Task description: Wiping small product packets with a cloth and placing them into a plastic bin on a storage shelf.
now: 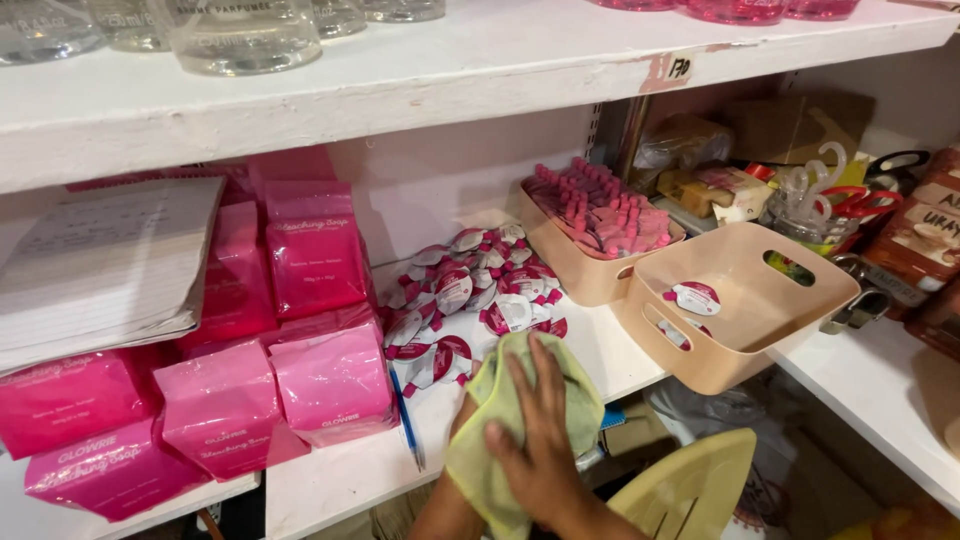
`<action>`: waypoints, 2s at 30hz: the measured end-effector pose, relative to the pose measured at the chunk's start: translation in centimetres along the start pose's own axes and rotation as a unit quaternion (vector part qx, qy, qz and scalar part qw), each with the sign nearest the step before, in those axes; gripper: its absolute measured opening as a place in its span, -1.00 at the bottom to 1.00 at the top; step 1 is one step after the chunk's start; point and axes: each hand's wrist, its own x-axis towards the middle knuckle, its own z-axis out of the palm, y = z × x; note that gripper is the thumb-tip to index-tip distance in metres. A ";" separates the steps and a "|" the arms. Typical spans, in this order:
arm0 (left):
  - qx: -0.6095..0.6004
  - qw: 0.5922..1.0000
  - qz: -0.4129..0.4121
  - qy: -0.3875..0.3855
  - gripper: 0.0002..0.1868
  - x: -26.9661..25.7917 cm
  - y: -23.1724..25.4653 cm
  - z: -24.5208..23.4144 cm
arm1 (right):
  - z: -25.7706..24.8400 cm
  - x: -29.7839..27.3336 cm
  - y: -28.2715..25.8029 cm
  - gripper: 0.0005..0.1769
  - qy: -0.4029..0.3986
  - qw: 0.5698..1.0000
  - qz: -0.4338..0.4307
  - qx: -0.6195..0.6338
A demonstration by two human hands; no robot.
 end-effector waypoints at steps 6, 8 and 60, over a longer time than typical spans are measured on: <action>0.030 0.995 -0.089 0.013 -0.24 -3.3 2.2 5.8 | 0.7 3.2 5.3 -0.14 0.011 0.954 0.247 0.172; 0.013 0.995 -0.095 0.026 -0.24 -3.3 2.2 4.6 | 1.3 3.0 4.4 -0.14 0.022 0.950 0.250 0.186; 0.508 0.859 -0.068 -0.010 -0.60 3.6 1.3 17.2 | -4.8 3.1 12.2 -0.43 0.043 0.976 0.208 -0.038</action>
